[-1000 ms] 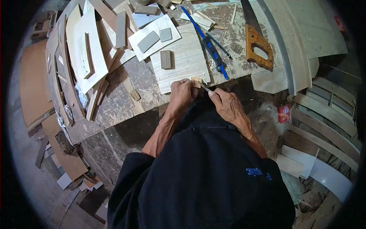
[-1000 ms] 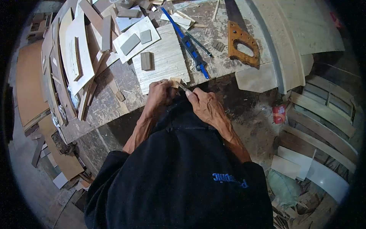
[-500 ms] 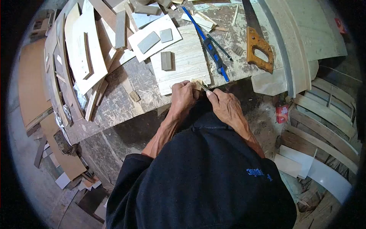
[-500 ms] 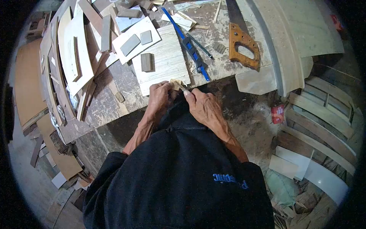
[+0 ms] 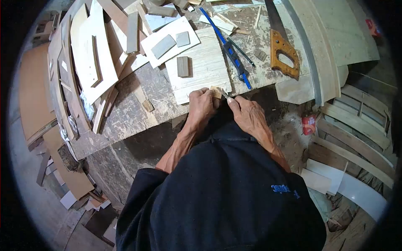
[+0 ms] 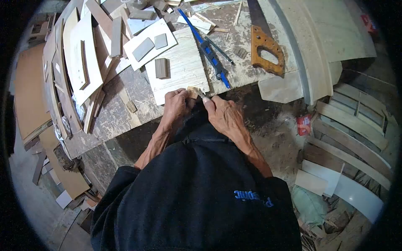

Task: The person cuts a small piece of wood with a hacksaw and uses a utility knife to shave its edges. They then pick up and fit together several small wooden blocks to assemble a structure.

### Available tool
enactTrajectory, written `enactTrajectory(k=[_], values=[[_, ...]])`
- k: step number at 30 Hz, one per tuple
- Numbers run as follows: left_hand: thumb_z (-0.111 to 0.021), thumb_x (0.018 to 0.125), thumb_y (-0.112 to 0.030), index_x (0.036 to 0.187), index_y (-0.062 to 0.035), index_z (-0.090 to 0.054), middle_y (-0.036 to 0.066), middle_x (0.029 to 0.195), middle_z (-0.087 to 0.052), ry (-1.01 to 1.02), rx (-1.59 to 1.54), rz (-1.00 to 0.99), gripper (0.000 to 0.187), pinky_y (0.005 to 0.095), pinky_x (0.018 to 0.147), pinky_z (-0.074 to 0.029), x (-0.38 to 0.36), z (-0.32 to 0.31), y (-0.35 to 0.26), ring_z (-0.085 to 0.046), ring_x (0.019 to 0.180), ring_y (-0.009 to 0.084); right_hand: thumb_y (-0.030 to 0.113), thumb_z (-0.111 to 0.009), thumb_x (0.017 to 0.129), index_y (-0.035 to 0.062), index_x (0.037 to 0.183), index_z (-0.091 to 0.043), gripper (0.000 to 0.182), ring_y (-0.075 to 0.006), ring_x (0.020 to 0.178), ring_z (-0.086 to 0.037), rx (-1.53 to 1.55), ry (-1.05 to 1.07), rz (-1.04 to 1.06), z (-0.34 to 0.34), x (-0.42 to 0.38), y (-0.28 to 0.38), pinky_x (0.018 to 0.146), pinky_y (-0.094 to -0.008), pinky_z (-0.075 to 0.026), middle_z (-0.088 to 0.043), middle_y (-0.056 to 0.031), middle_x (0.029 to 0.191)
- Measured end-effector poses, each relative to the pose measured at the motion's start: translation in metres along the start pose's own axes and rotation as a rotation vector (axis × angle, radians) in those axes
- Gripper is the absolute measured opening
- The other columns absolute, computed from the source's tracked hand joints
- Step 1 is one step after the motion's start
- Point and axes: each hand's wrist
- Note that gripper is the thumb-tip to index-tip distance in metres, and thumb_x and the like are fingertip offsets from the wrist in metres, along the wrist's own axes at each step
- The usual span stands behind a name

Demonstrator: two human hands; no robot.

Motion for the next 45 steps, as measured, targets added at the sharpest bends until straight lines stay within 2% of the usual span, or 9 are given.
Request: enactTrajectory(k=[6,12,16,18,24,25,30,42,45], values=[[-0.064,0.074,0.004,0.079,0.0038,-0.065,0.011,0.067,-0.061,0.002,-0.092,0.233,0.005,0.0328,0.050,-0.046,0.001,0.001,-0.008,-0.059,0.058,0.0183,0.043,-0.046,0.099,0.0027,0.090,-0.063,0.044,-0.0487,0.081,-0.064,-0.032,0.044,-0.013,0.003,-0.001,-0.002,0.073,-0.0549,-0.049,-0.066,-0.0271,0.081],[-0.056,0.084,-0.004,0.073,0.0041,-0.062,0.007,0.061,-0.057,-0.029,0.047,-0.143,0.014,0.0318,0.046,-0.040,-0.001,-0.003,0.006,-0.051,0.050,0.0149,0.043,-0.046,0.100,0.0043,0.096,-0.065,0.043,-0.0481,0.085,-0.065,-0.017,-0.003,-0.047,-0.002,0.004,0.004,0.075,-0.0543,-0.049,-0.067,-0.0265,0.083],[-0.056,0.092,-0.014,0.075,-0.0019,-0.059,0.004,0.060,-0.055,-0.008,-0.385,0.397,0.021,0.0277,0.042,-0.034,-0.001,0.002,-0.022,-0.047,0.045,0.0112,0.043,-0.044,0.100,0.0052,0.100,-0.065,0.044,-0.0481,0.088,-0.065,-0.024,-0.011,-0.038,-0.003,0.003,0.005,0.077,-0.0548,-0.049,-0.067,-0.0272,0.085],[-0.053,0.094,-0.018,0.077,-0.0037,-0.058,0.003,0.059,-0.053,0.023,-0.260,0.148,0.023,0.0264,0.040,-0.030,-0.005,0.001,-0.004,-0.042,0.043,0.0105,0.044,-0.043,0.100,0.0054,0.101,-0.065,0.044,-0.0484,0.090,-0.064,-0.024,-0.002,-0.060,-0.004,0.002,0.003,0.078,-0.0557,-0.049,-0.067,-0.0280,0.087],[-0.048,0.099,-0.018,0.092,-0.0022,-0.055,0.007,0.066,-0.060,0.023,-0.581,0.324,0.019,0.0260,0.043,-0.040,-0.019,0.007,-0.018,-0.051,0.046,0.0138,0.043,-0.041,0.102,0.0013,0.097,-0.064,0.047,-0.0454,0.071,-0.062,0.295,0.092,-0.131,-0.013,0.010,-0.013,0.070,-0.0511,-0.048,-0.064,-0.0233,0.076],[-0.047,0.100,-0.017,0.097,-0.0012,-0.053,0.010,0.070,-0.063,0.023,-0.620,0.323,0.017,0.0274,0.046,-0.044,-0.018,0.006,-0.018,-0.054,0.048,0.0157,0.043,-0.043,0.102,-0.0013,0.092,-0.063,0.049,-0.0318,0.063,-0.059,0.361,0.081,-0.134,-0.015,0.011,-0.017,0.065,-0.0426,-0.047,-0.063,-0.0145,0.072],[-0.043,0.103,-0.017,0.109,0.0002,-0.045,0.015,0.080,-0.067,0.072,-0.737,0.195,0.018,0.0291,0.051,-0.050,-0.021,0.000,-0.016,-0.060,0.056,0.0176,0.030,-0.057,0.098,-0.0033,0.094,-0.063,0.034,-0.0106,0.064,-0.056,0.835,0.131,-0.015,-0.008,0.010,-0.009,0.059,-0.0286,-0.046,-0.061,-0.0041,0.071],[-0.057,0.098,-0.013,0.108,0.0035,-0.059,0.004,0.077,-0.064,0.092,-0.271,-0.028,0.020,0.0262,0.060,-0.046,-0.020,0.016,-0.013,-0.055,0.065,0.0089,0.018,-0.070,0.087,-0.0017,0.092,-0.066,0.021,-0.0119,0.069,-0.056,0.342,0.046,0.314,0.005,0.026,-0.009,0.064,-0.0297,-0.046,-0.062,-0.0045,0.074],[-0.061,0.096,-0.014,0.096,0.0031,-0.070,0.004,0.078,-0.068,0.135,-0.223,0.038,0.019,0.0245,0.059,-0.047,-0.018,0.025,-0.018,-0.058,0.066,0.0077,0.026,-0.063,0.091,-0.0028,0.095,-0.064,0.029,-0.0227,0.070,-0.060,0.324,-0.052,0.285,0.000,0.025,-0.009,0.067,-0.0360,-0.048,-0.062,-0.0128,0.076]])
Point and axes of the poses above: each hand's wrist, its own x-axis towards the middle knuckle, its own z-axis out of the back of the hand, y = z × x
